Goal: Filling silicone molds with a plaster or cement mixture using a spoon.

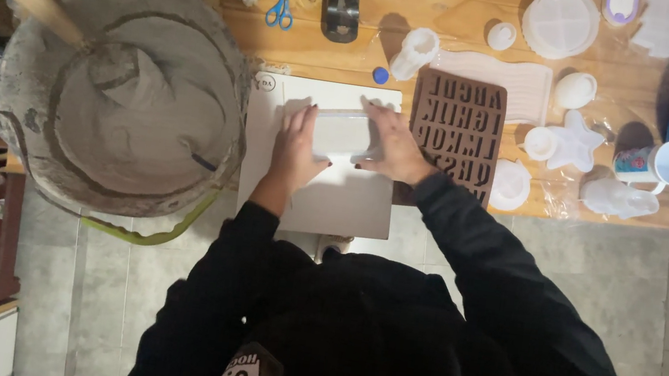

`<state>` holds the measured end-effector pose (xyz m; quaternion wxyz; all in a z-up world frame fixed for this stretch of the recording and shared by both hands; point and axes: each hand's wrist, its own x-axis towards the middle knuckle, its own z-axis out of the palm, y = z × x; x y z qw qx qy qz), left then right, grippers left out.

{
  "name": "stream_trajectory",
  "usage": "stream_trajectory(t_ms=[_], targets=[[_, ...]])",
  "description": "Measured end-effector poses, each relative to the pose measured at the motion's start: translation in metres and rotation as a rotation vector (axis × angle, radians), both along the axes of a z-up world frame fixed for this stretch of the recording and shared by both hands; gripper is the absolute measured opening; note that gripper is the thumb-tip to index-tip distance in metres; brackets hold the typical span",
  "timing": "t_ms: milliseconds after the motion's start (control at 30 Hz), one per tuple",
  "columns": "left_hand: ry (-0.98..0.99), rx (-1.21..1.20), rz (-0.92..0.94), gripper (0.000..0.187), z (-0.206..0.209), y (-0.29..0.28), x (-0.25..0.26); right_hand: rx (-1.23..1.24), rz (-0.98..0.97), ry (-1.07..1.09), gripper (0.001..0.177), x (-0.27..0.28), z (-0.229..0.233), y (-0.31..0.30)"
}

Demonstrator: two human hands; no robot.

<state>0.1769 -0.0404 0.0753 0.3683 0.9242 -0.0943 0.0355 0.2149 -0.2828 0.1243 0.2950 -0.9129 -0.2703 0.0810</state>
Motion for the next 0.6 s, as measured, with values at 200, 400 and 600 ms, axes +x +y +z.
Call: stream_trajectory(t_ms=[200,400,600], targets=[[0.026,0.094,-0.120,0.106,-0.002,0.001,0.022,-0.016,0.042,0.033,0.116,0.015,-0.012,0.016],[0.045,0.063,-0.129,0.107,0.025,0.003,0.021,-0.060,-0.010,0.155,0.116,0.019,-0.004,0.008],[-0.065,0.025,-0.127,0.126,0.009,0.007,0.021,-0.042,0.109,0.004,0.127,0.021,-0.007,0.008]])
